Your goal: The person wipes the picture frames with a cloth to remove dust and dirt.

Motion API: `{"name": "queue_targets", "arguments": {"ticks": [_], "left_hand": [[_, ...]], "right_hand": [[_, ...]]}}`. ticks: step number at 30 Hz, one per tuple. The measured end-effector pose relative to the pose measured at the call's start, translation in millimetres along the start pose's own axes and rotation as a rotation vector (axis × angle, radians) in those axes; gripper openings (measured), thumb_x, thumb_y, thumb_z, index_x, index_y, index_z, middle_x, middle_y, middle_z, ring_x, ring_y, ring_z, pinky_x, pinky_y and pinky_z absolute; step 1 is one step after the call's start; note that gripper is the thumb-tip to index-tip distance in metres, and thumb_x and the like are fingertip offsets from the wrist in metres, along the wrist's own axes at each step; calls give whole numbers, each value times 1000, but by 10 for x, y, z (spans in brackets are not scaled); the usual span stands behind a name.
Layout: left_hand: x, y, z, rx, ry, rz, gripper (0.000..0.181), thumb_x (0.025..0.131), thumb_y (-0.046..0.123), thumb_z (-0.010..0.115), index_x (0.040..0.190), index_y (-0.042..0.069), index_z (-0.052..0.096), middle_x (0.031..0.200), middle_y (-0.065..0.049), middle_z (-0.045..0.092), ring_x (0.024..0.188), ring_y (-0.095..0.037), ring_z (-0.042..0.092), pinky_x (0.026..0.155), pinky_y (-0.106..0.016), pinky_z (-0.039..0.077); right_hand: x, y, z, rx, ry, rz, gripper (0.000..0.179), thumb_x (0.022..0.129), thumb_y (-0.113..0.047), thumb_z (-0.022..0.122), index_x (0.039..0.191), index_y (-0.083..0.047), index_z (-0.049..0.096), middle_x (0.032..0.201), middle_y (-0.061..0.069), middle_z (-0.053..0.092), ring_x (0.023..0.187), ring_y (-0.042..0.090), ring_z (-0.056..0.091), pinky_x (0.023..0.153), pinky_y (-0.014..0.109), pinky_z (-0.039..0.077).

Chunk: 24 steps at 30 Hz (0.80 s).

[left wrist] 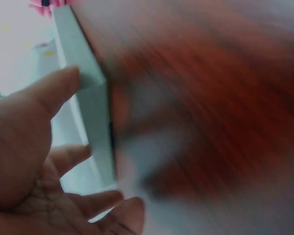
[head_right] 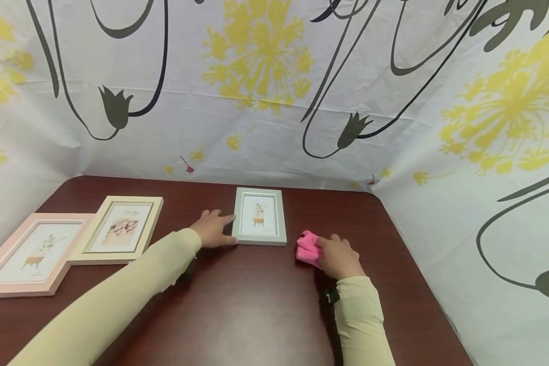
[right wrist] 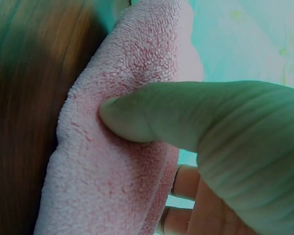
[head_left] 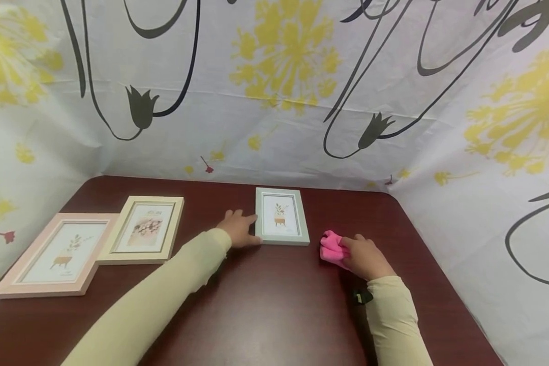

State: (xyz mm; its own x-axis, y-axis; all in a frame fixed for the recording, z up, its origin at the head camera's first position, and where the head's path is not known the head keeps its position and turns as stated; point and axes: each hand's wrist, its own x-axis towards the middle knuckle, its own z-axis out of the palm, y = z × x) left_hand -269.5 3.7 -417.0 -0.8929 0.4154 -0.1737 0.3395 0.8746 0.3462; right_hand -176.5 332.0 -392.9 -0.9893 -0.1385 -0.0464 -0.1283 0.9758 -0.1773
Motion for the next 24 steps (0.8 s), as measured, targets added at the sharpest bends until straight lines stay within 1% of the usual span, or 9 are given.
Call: {"name": "queue_targets", "arguments": {"ticks": [2, 5, 8, 10, 14, 16, 21, 24], "left_hand": [[139, 38, 9, -2, -9, -6, 82, 87, 56, 68, 154, 18, 40, 153, -24, 32, 134, -41, 29, 103, -53, 41], [319, 117, 29, 32, -22, -4, 82, 87, 59, 66, 154, 20, 39, 153, -22, 33, 130, -39, 30, 100, -51, 42], [452, 217, 31, 31, -37, 2, 81, 88, 59, 66, 154, 20, 39, 151, -21, 36, 127, -37, 32, 100, -49, 41], [514, 280, 28, 13, -56, -5, 82, 88, 58, 66, 155, 21, 37, 152, -20, 36, 127, -37, 31, 101, -48, 39], [574, 369, 19, -33, -76, -33, 81, 88, 56, 67, 155, 23, 35, 155, -19, 33, 132, -39, 27, 105, -49, 35], [581, 391, 16, -43, -71, -39, 80, 88, 55, 67, 155, 24, 35, 155, -19, 32, 134, -40, 26, 106, -49, 35], [609, 396, 46, -25, -64, -31, 80, 89, 57, 66, 155, 25, 35, 152, -18, 37, 129, -37, 30, 104, -48, 35], [601, 401, 53, -17, -64, -30, 81, 89, 59, 64, 156, 24, 34, 151, -17, 39, 125, -35, 32, 103, -46, 36]], "right_hand": [[-2, -5, 1, 0, -5, -2, 32, 81, -7, 72, 112, -10, 69, 88, 11, 54, 79, 31, 50, 65, 45, 47], [-9, -7, -1, 0, -4, 3, 31, 81, -8, 72, 112, -10, 69, 88, 11, 54, 79, 30, 50, 65, 44, 48], [-13, -12, -12, 2, 0, 9, 32, 81, -8, 73, 113, -10, 70, 88, 11, 54, 79, 30, 50, 65, 44, 48], [-12, -15, -21, 4, -2, 11, 32, 81, -8, 73, 113, -10, 70, 88, 11, 54, 80, 30, 51, 66, 45, 49], [-11, -15, -33, 6, -7, 3, 32, 81, -7, 72, 113, -10, 69, 88, 11, 54, 80, 30, 51, 66, 44, 48], [-20, -14, -46, 10, -7, -14, 28, 81, -5, 70, 108, -10, 70, 85, 10, 53, 76, 28, 51, 64, 42, 47], [-76, -42, -84, 18, -23, -64, 19, 80, 0, 70, 95, -11, 69, 78, 6, 53, 68, 22, 50, 60, 36, 45], [-91, -119, -85, 14, -37, -73, 21, 80, 0, 73, 97, -12, 71, 80, 6, 54, 69, 21, 51, 61, 35, 46]]}}
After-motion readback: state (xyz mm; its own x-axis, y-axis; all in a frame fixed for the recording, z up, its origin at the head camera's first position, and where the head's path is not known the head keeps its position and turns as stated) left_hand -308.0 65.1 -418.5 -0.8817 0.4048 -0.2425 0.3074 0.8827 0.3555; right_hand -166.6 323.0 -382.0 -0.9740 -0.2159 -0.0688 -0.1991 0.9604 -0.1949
